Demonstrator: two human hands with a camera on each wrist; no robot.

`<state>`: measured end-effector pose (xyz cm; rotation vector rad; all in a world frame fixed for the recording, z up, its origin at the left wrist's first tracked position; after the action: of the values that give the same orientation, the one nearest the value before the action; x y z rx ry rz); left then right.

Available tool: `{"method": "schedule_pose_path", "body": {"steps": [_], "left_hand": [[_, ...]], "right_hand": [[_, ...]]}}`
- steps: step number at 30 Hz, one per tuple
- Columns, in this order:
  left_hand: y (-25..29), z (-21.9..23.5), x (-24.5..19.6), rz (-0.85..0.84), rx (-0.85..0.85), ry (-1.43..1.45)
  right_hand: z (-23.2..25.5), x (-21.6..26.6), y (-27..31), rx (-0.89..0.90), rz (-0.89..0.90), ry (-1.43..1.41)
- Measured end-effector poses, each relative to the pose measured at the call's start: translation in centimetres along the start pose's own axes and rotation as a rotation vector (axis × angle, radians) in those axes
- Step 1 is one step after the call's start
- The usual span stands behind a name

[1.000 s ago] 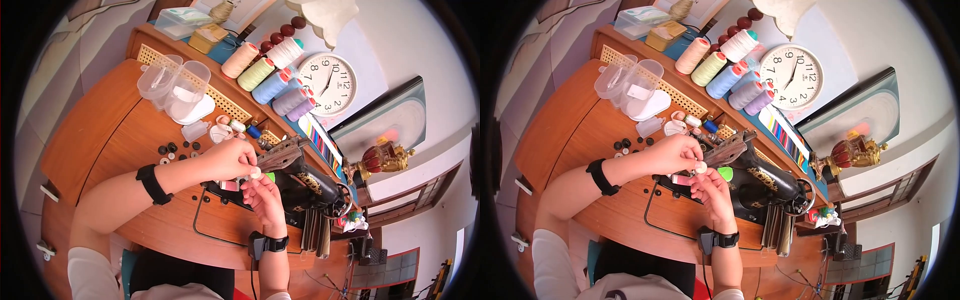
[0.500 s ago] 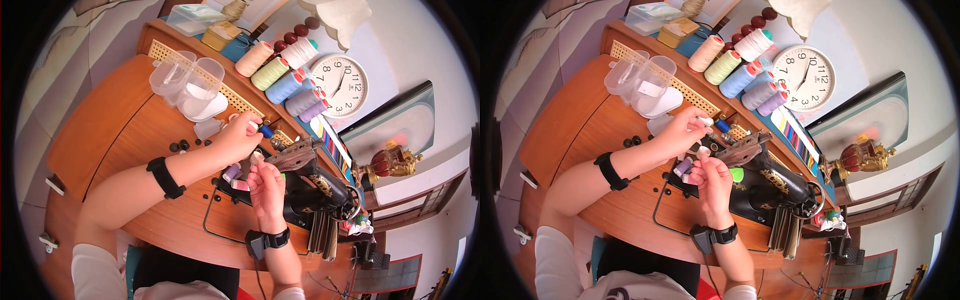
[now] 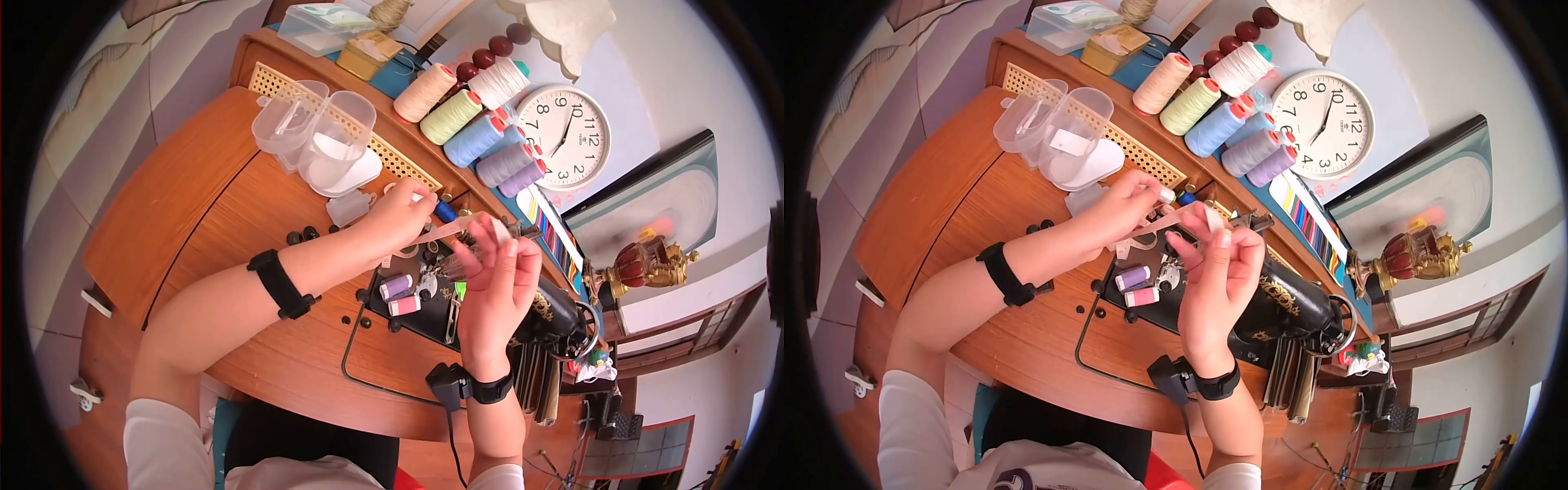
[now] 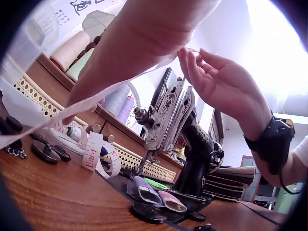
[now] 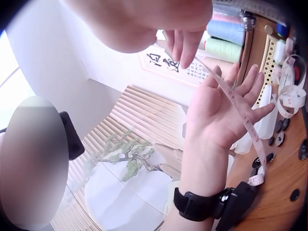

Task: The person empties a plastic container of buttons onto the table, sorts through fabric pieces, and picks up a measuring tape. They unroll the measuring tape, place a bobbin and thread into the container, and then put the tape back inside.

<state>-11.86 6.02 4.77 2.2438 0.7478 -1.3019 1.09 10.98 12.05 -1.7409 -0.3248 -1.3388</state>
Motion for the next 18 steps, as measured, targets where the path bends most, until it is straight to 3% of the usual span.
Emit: {"method": "schedule_pose_path", "body": {"steps": [2,4,6,8,10,12,15,18], "left_hand": [[0.0,0.1,-0.1,0.012,0.014,0.045],[-0.7,0.9,-0.5,-0.009,-0.014,0.170],[-1.5,1.7,-1.0,-0.068,-0.039,0.157],[-1.2,2.2,-2.9,-0.182,-0.031,0.125],[-1.3,2.4,-3.5,-0.185,0.026,0.138],[-0.3,2.4,-4.6,-0.092,-0.019,0.087],[-0.9,2.5,-4.0,-0.071,0.008,0.047],[-0.8,2.2,-3.7,-0.057,0.014,0.028]], "right_hand": [[0.3,-0.1,0.0,-0.021,0.012,0.011],[0.0,-1.4,0.0,0.097,0.026,0.285],[-0.7,-2.3,0.8,0.225,-0.120,0.417],[-1.3,-2.7,1.9,0.323,-0.114,0.677],[-2.2,-3.3,2.3,0.552,0.011,0.928],[-3.6,-3.2,2.6,0.566,0.014,0.919],[-5.7,-4.5,3.2,0.752,-0.004,0.988],[-7.7,-5.2,3.4,0.787,-0.002,1.017]]}}
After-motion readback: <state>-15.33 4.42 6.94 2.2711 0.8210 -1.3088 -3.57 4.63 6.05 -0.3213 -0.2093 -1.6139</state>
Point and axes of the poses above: each hand's wrist, its own y-axis away from the middle knuckle, its own z-axis out of the back of the hand, x = y × z, the point moved 4 cm from there along -y, towards the middle knuckle, and after that the axes turned 11 degrees about y, right-handed, at the moved point
